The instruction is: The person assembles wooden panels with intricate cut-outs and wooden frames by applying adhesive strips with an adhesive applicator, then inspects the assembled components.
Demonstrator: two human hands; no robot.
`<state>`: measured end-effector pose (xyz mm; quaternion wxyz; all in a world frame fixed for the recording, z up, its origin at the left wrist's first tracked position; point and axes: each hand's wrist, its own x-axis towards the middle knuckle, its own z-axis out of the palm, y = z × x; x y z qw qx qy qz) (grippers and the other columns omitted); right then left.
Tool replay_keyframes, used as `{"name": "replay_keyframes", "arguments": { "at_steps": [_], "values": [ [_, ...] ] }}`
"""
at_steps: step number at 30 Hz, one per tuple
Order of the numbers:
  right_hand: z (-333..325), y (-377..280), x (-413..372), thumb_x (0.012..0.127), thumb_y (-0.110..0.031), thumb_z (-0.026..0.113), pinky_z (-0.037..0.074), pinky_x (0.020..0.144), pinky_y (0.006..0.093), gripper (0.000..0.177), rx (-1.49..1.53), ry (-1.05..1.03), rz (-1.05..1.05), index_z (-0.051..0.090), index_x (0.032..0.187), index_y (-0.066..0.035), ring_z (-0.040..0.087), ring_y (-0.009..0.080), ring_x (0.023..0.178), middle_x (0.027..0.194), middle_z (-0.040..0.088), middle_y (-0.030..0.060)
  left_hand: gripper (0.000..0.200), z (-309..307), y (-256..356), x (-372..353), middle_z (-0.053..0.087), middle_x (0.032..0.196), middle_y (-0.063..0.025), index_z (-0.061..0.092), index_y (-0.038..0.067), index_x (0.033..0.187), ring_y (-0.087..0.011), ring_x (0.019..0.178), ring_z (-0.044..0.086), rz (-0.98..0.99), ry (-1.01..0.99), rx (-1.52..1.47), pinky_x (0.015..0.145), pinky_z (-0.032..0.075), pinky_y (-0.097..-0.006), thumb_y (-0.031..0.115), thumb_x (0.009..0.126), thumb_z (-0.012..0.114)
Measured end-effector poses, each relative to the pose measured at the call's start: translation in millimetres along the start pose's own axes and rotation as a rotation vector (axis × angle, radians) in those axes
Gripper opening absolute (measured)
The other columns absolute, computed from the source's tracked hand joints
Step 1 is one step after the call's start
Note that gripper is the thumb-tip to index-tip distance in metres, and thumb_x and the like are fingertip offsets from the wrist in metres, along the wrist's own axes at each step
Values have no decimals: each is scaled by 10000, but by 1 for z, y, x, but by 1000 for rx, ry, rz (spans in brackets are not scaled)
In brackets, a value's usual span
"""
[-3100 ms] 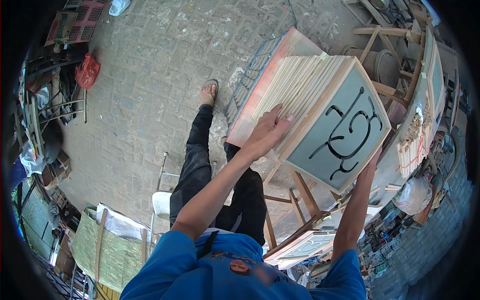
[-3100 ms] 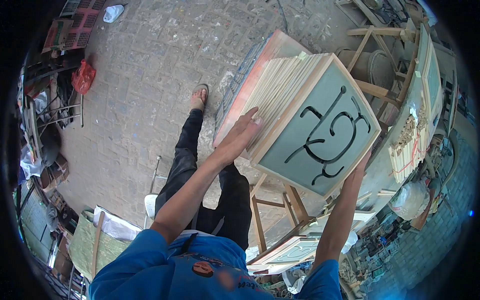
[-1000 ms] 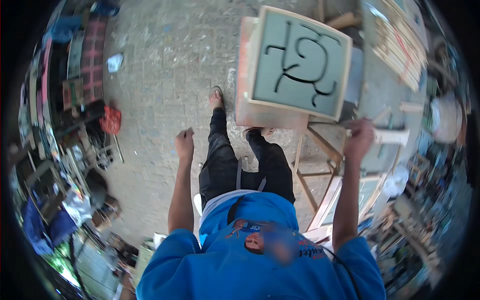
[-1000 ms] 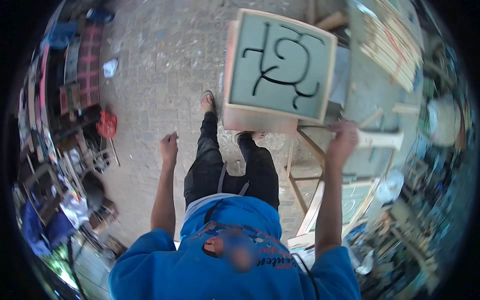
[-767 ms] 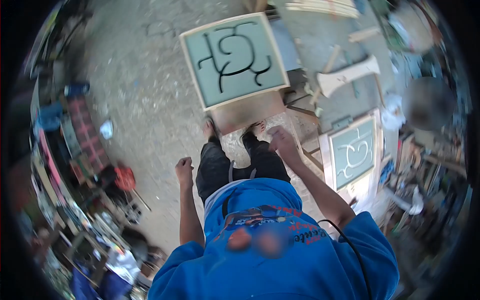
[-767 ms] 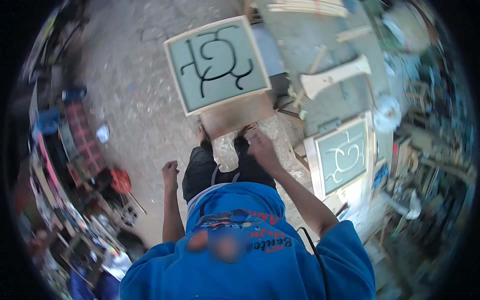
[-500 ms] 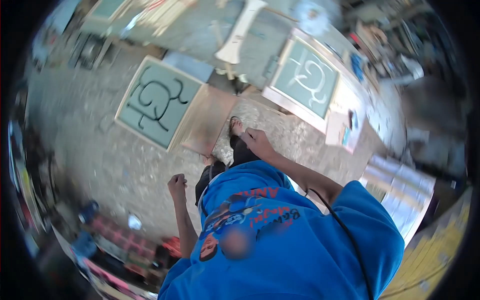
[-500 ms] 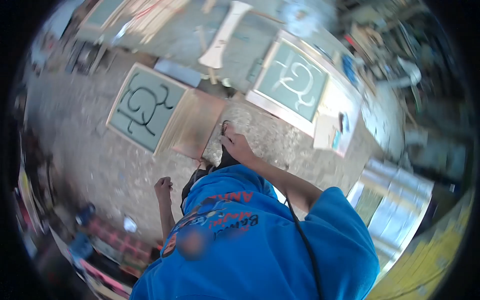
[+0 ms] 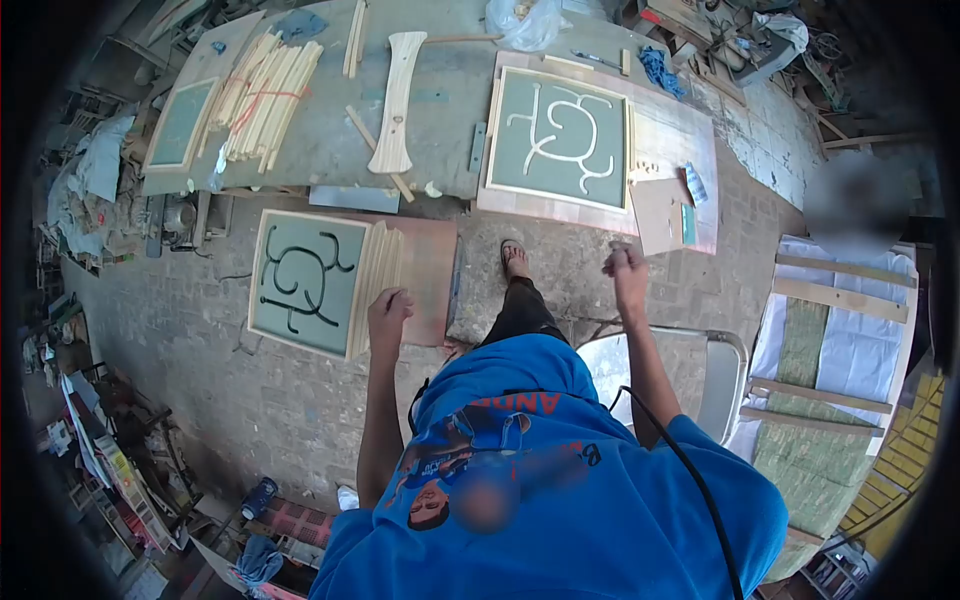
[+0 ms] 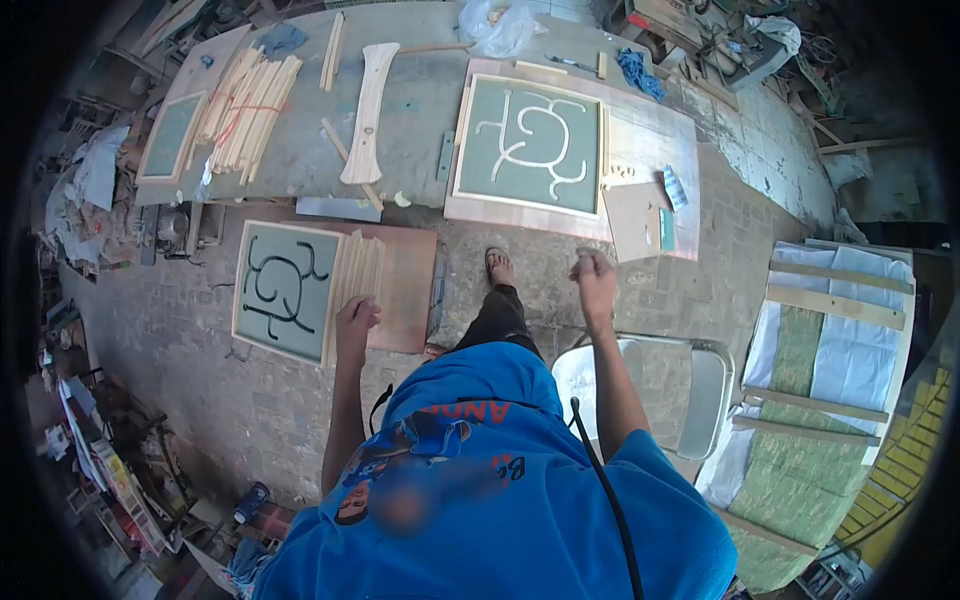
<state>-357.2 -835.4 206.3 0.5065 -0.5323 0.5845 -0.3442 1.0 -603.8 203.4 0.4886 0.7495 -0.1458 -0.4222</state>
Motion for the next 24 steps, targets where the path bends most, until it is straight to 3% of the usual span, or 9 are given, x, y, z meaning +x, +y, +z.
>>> {"name": "replay_keyframes", "arguments": {
  "at_steps": [9, 12, 16, 19, 21, 24],
  "values": [
    [-37, -43, 213, 917, -156, 538, 455, 555, 256, 254, -41, 21, -21, 647, 1016, 51, 572, 119, 608, 704, 624, 75, 215, 142, 65, 100, 646, 824, -65, 647, -27, 1035, -109, 700, 582, 43, 17, -23, 648, 487, -256, 134, 927, 553],
    [-40, -51, 262, 916, -158, 534, 468, 580, 261, 264, -80, 12, -10, 647, 1026, 53, 587, 127, 623, 725, 633, 85, 220, 174, 87, 120, 664, 859, -120, 648, -30, 1043, -161, 744, 620, 178, 141, 290, 693, 500, -299, 130, 922, 559],
    [-43, -37, 323, 918, -154, 527, 491, 639, 283, 276, -136, -3, -51, 648, 1052, 55, 607, 147, 669, 771, 655, 98, 230, 208, 89, 133, 680, 918, -143, 647, -25, 1061, -220, 807, 655, 244, 260, 415, 736, 512, -326, 124, 906, 567],
    [-35, -27, 350, 919, -157, 533, 503, 697, 299, 273, -220, -30, -194, 652, 1083, 25, 624, 171, 725, 816, 677, 95, 248, 216, 89, 136, 674, 987, -169, 641, -10, 1089, -273, 850, 667, 240, 255, 386, 754, 527, -352, 78, 864, 582],
    [-18, -52, 344, 929, -146, 522, 497, 681, 290, 255, -375, -52, -241, 656, 1075, 14, 618, 155, 713, 783, 664, 94, 266, 217, 76, 138, 671, 973, -161, 635, -3, 1109, -255, 826, 665, 288, 270, 369, 734, 529, -345, 52, 853, 588],
    [14, -68, 315, 932, -127, 521, 493, 639, 264, 225, -137, -279, -1, 653, 1055, 7, 591, 127, 658, 736, 627, 72, 323, 224, 78, 133, 658, 935, -128, 603, -15, 1148, -205, 793, 653, 248, 311, 290, 697, 531, -315, 39, 831, 636]
  ]
}}
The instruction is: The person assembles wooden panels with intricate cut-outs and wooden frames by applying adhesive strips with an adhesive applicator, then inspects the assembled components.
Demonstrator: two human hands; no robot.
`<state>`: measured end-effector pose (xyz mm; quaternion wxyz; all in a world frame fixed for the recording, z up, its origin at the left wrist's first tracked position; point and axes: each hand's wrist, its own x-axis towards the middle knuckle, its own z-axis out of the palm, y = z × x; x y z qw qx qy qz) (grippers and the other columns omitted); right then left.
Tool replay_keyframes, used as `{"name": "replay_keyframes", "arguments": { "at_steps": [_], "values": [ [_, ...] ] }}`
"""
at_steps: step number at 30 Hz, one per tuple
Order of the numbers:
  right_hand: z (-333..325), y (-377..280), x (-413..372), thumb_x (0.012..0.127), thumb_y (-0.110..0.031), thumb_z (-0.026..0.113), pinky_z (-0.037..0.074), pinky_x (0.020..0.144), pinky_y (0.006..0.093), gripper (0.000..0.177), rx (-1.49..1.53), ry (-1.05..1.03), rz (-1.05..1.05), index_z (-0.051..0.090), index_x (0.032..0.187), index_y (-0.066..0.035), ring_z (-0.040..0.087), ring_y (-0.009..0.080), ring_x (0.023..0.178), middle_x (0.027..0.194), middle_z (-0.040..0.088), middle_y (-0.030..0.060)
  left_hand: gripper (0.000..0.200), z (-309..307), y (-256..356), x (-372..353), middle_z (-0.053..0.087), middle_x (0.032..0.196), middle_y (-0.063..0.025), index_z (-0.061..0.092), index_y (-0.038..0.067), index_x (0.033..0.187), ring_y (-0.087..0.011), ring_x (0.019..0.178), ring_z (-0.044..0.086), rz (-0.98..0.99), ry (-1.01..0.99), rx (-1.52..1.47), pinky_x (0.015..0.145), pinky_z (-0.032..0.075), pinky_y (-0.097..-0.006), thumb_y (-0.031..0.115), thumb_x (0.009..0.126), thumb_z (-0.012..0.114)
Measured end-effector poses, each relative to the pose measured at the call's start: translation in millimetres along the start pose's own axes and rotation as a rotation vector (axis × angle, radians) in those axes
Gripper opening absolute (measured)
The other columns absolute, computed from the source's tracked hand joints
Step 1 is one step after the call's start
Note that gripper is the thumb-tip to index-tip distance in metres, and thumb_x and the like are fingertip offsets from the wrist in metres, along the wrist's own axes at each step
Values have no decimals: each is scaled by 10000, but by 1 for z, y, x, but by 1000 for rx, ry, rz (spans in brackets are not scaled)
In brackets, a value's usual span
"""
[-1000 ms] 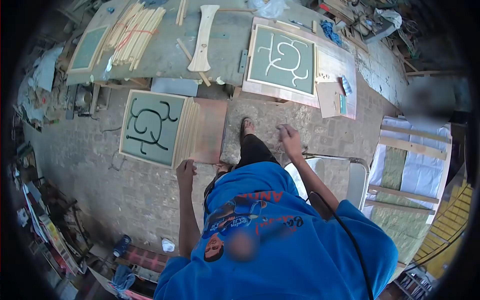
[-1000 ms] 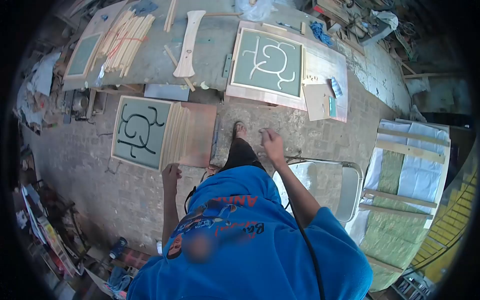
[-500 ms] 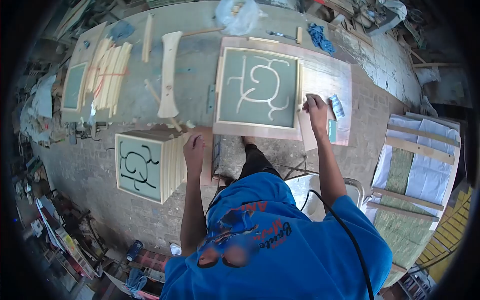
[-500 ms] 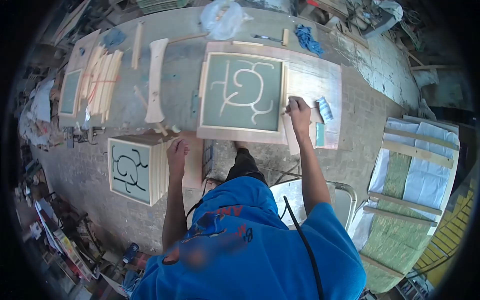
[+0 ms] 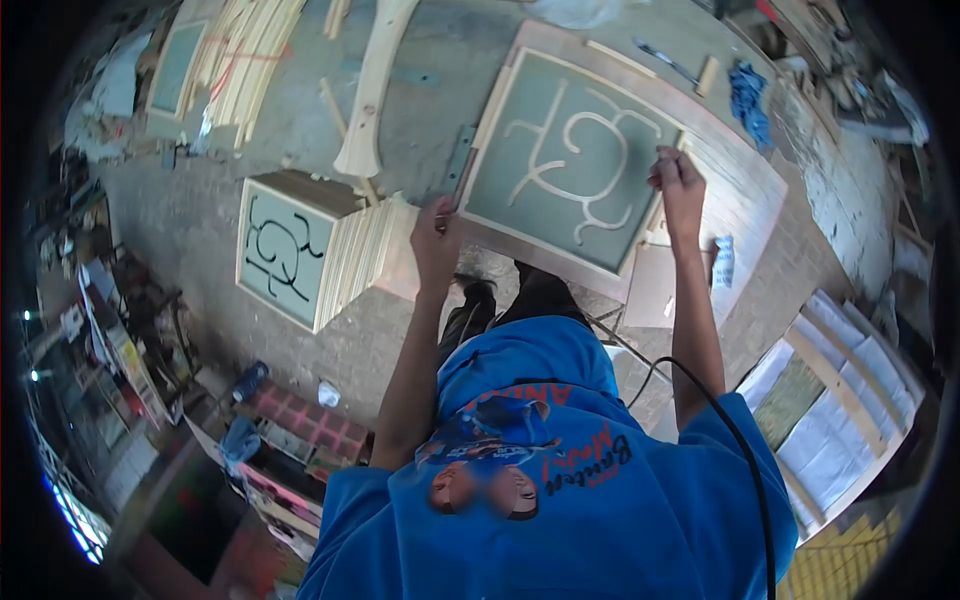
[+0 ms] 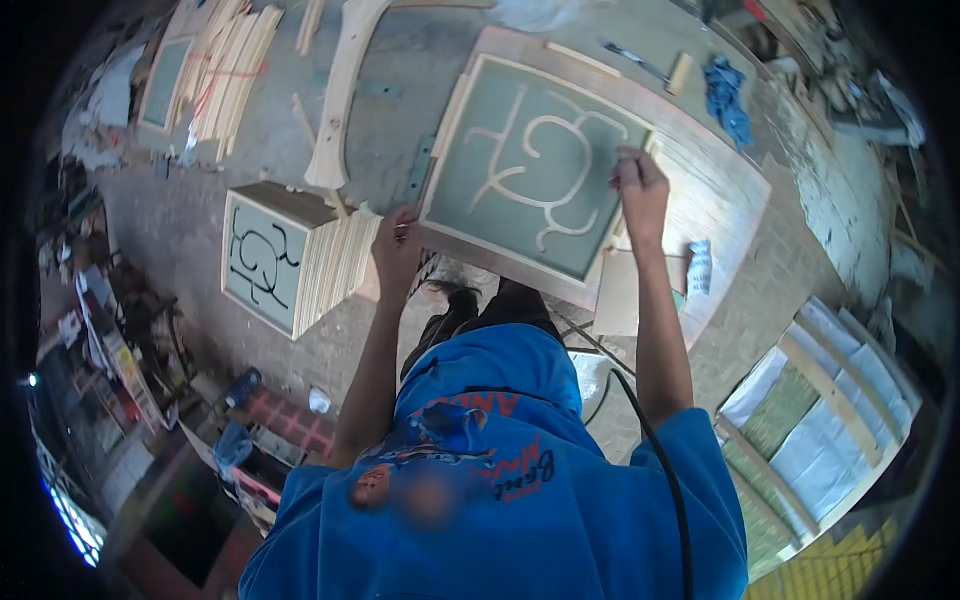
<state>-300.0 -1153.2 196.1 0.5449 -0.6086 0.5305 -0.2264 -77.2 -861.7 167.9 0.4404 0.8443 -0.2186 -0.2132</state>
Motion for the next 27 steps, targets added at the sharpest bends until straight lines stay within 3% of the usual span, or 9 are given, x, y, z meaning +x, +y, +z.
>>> {"name": "replay_keyframes", "arguments": {
  "at_steps": [6, 10, 12, 19, 27],
  "values": [
    [112, 11, -60, 941, -101, 516, 517, 633, 252, 216, 202, -547, 216, 641, 1084, 3, 652, 132, 724, 841, 670, 81, 435, 20, 11, -10, 644, 1009, -129, 518, -36, 1251, -165, 814, 637, -105, 141, -114, 699, 516, -288, 19, 836, 636],
    [174, -12, -84, 963, -146, 518, 524, 650, 253, 226, 206, -694, 413, 644, 1078, 2, 645, 133, 694, 808, 658, 71, 490, 29, -6, -10, 636, 1007, -131, 469, -16, 1305, -177, 821, 638, -116, 257, -191, 703, 521, -288, -9, 840, 623],
    [195, -14, -86, 949, -154, 542, 525, 611, 253, 217, 209, -637, 537, 644, 1049, 10, 633, 134, 653, 779, 647, 63, 527, 29, -10, -12, 635, 1000, -129, 439, 5, 1331, -193, 820, 651, -102, 263, -194, 697, 528, -289, -15, 840, 628],
    [214, -18, -75, 916, -160, 562, 527, 577, 259, 213, -10, -694, 586, 650, 988, 19, 616, 130, 617, 753, 645, 73, 566, 26, -18, -13, 650, 933, -120, 439, 37, 1344, -217, 805, 672, -81, 266, -221, 711, 548, -324, -17, 821, 648],
    [216, -23, -74, 916, -181, 585, 533, 609, 261, 186, 0, -716, 605, 647, 950, -9, 617, 122, 635, 761, 651, 58, 562, 20, -27, -13, 656, 960, -117, 431, 40, 1346, -213, 805, 673, -43, 210, -181, 685, 546, -318, 16, 836, 664]
  ]
}}
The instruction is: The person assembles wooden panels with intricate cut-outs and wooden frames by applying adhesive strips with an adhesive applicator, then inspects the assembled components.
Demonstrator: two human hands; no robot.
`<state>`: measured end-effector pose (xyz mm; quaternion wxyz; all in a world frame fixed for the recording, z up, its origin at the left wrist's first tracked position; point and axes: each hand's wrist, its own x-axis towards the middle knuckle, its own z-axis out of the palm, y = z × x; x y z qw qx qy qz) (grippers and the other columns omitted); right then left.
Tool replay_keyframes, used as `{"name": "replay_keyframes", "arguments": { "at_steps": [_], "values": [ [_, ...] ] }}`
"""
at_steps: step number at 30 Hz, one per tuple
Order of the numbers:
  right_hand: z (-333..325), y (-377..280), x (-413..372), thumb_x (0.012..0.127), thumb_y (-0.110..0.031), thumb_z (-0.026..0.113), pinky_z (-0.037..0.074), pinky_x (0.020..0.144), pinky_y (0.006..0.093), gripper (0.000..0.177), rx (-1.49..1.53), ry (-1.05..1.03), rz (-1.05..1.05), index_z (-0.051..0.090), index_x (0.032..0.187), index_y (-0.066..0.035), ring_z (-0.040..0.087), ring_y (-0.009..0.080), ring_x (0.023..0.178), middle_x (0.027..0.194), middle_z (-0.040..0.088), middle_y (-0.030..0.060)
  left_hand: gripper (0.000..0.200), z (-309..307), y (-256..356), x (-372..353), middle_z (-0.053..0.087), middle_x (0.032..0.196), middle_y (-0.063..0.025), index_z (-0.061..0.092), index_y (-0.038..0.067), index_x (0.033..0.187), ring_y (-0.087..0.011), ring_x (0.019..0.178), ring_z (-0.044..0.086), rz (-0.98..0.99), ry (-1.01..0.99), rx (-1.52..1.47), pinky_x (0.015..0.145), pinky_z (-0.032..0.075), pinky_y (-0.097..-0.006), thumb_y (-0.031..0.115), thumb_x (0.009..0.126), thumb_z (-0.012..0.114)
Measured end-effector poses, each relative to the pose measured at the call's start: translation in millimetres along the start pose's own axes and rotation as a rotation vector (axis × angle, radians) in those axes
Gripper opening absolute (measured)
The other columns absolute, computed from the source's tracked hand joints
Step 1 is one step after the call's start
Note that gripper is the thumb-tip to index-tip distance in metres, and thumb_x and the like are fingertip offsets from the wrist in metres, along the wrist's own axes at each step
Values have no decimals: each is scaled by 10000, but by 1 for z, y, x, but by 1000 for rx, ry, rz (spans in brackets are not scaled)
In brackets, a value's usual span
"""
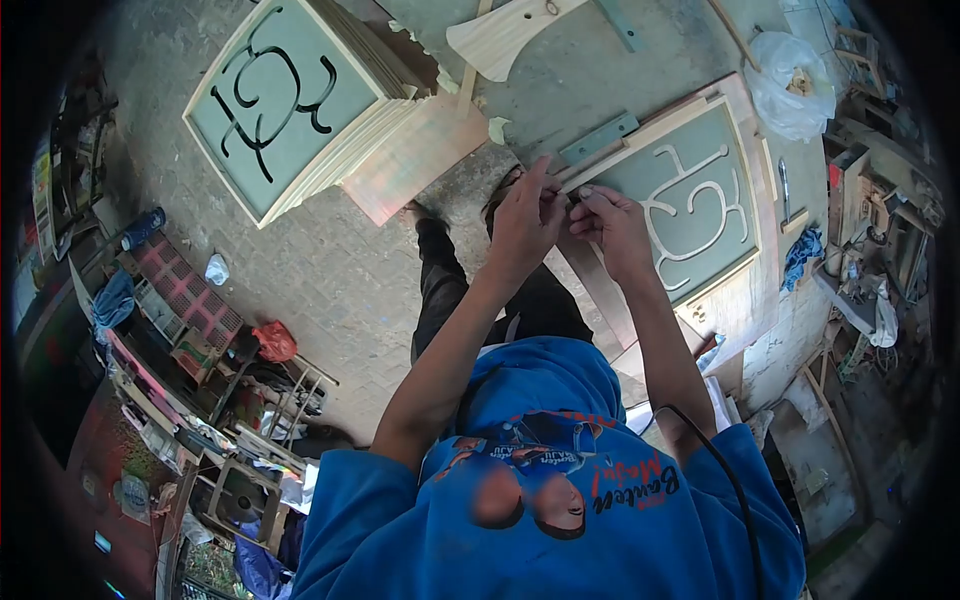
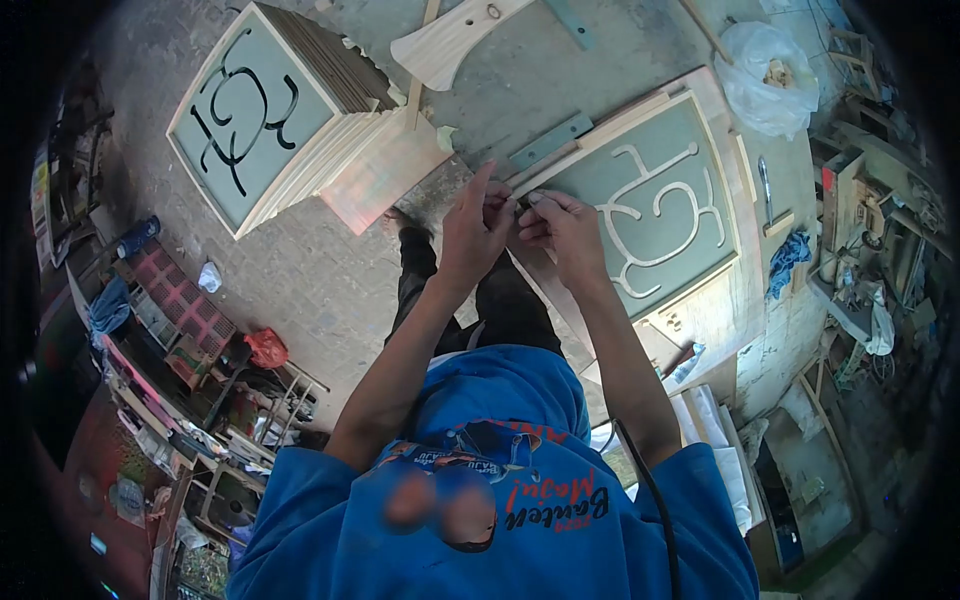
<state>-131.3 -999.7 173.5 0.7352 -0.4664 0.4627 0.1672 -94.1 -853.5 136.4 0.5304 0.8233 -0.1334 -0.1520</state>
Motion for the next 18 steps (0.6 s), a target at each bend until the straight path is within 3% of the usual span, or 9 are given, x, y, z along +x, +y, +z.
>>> {"name": "replay_keyframes", "arguments": {
  "at_steps": [18],
  "values": [
    [-1, -2, 3, 923, -211, 559, 534, 603, 276, 232, 0, -2, 38, 634, 961, 6, 640, 160, 654, 769, 654, 82, 535, -3, -4, 1, 643, 963, -139, 473, 76, 1320, -274, 816, 662, 60, -51, 30, 706, 541, -358, 0, 825, 661]
  ]
}}
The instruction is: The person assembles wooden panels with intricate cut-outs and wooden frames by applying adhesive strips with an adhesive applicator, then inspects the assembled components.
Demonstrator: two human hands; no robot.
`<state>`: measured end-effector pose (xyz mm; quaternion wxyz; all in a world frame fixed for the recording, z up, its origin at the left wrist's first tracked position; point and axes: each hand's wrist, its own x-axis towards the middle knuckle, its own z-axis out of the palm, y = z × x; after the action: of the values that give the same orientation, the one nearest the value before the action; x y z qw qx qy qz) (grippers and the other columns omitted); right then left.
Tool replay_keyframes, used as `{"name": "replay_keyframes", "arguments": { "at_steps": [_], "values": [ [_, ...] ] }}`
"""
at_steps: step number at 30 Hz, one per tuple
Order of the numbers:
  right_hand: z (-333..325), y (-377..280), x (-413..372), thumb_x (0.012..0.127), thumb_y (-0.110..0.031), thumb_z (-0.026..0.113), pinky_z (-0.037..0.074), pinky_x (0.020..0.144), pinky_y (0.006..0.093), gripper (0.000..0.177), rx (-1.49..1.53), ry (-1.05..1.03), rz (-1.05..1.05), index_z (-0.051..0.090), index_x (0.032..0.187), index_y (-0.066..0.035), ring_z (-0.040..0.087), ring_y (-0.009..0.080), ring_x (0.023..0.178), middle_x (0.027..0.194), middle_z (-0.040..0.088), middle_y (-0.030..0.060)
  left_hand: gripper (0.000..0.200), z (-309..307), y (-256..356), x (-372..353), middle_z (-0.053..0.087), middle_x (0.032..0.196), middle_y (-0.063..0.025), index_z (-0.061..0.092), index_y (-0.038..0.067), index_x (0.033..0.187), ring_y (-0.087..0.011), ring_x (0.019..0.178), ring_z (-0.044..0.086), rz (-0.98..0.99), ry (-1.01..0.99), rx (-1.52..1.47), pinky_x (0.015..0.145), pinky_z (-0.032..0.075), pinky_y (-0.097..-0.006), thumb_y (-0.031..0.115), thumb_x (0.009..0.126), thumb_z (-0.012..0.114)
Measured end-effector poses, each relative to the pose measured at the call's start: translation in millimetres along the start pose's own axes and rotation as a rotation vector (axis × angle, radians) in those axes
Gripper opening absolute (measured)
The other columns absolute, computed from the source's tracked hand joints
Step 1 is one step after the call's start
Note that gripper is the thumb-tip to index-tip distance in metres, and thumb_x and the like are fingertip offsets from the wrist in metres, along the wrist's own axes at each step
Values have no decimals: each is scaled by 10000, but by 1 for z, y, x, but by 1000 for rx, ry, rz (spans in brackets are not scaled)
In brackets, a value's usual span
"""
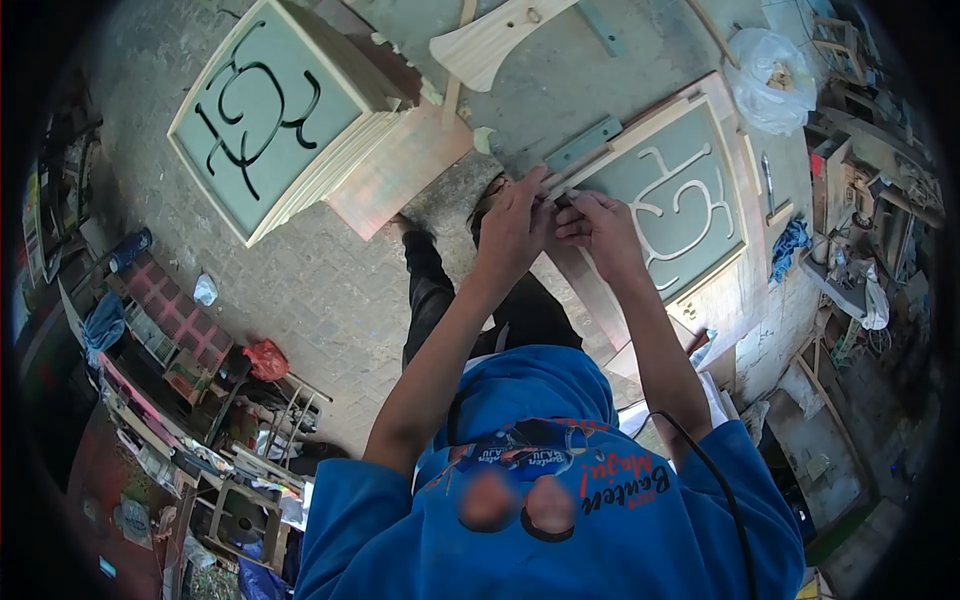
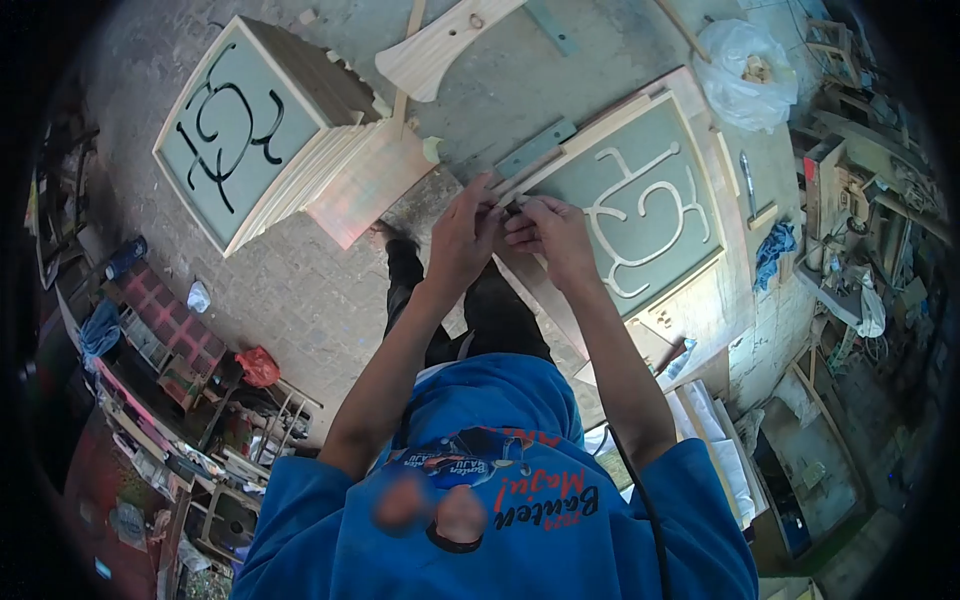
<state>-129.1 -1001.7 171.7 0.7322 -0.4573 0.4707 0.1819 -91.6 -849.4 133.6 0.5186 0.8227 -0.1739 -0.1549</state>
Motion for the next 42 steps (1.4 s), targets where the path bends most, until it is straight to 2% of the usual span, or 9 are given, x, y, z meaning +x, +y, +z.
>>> {"name": "replay_keyframes", "arguments": {
  "at_steps": [4, 10, 14, 17, 19, 22, 30, 35, 42],
  "values": [
    [-17, -13, -14, 924, -209, 552, 517, 582, 266, 243, 22, 13, -17, 649, 963, 10, 624, 145, 630, 733, 639, 71, 487, -1, 6, 1, 638, 960, -151, 489, 60, 1301, -271, 829, 662, -26, 11, -11, 726, 538, -359, 4, 843, 642],
    [-155, -19, -28, 886, -161, 559, 466, 642, 233, 251, -233, 550, -554, 672, 1008, 26, 569, 99, 663, 759, 632, 46, 480, -1, 17, 4, 623, 970, -146, 490, 5, 1301, -231, 825, 646, -21, -46, -6, 724, 521, -323, -11, 840, 622],
    [-273, -16, -42, 896, -136, 536, 499, 809, 351, 272, -760, 1032, -753, 652, 1074, 33, 666, 271, 895, 976, 688, 182, 564, 2, 23, 0, 589, 1013, -149, 476, 17, 1319, -231, 859, 627, -5, -100, 26, 705, 518, -311, -37, 780, 632],
    [-330, -7, -44, 892, -122, 535, 499, 840, 364, 267, -889, 1038, -573, 656, 1105, -15, 653, 309, 958, 1051, 667, 194, 568, 5, 35, -1, 592, 1052, -153, 446, -7, 1342, -215, 853, 624, -74, -62, -69, 704, 516, -304, -52, 798, 606],
    [-337, -2, -38, 871, -101, 531, 501, 855, 378, 288, -735, 747, -705, 651, 1126, -40, 635, 323, 978, 1082, 636, 201, 594, 5, 38, -2, 594, 1073, -157, 396, -18, 1377, -208, 853, 620, -77, -61, -7, 705, 515, -297, -61, 815, 585],
    [-330, -5, -36, 860, -92, 533, 471, 918, 338, 320, -804, 672, -576, 628, 1157, -22, 595, 289, 1068, 1135, 603, 178, 611, 3, 39, -1, 593, 1077, -157, 361, -18, 1397, -205, 852, 619, -54, -86, 68, 702, 509, -289, -73, 826, 569],
    [-300, -21, -27, 711, -127, 602, 444, 938, 446, 473, -1057, 663, -830, 621, 1176, -41, 542, 396, 1043, 1118, 584, 216, 442, 5, 47, -26, 600, 948, -127, 462, -40, 1293, -181, 808, 598, -118, 55, 125, 695, 478, -284, -57, 859, 537],
    [-272, -44, -11, 750, -189, 637, 431, 938, 443, 448, -1083, 615, -845, 623, 1171, -38, 533, 377, 1057, 1150, 581, 195, 235, 10, 49, -63, 665, 906, -130, 590, -62, 1109, -167, 812, 647, -641, -224, -287, 746, 508, -279, 46, 909, 531],
    [-213, -82, 19, 813, -214, 627, 406, 925, 443, 432, -1241, 673, -870, 594, 1213, -53, 544, 325, 1047, 1142, 591, 145, 226, 11, 63, -46, 669, 886, -103, 600, -72, 1072, -130, 780, 645, -458, -20, -53, 718, 524, -276, 96, 925, 570]
  ]
}}
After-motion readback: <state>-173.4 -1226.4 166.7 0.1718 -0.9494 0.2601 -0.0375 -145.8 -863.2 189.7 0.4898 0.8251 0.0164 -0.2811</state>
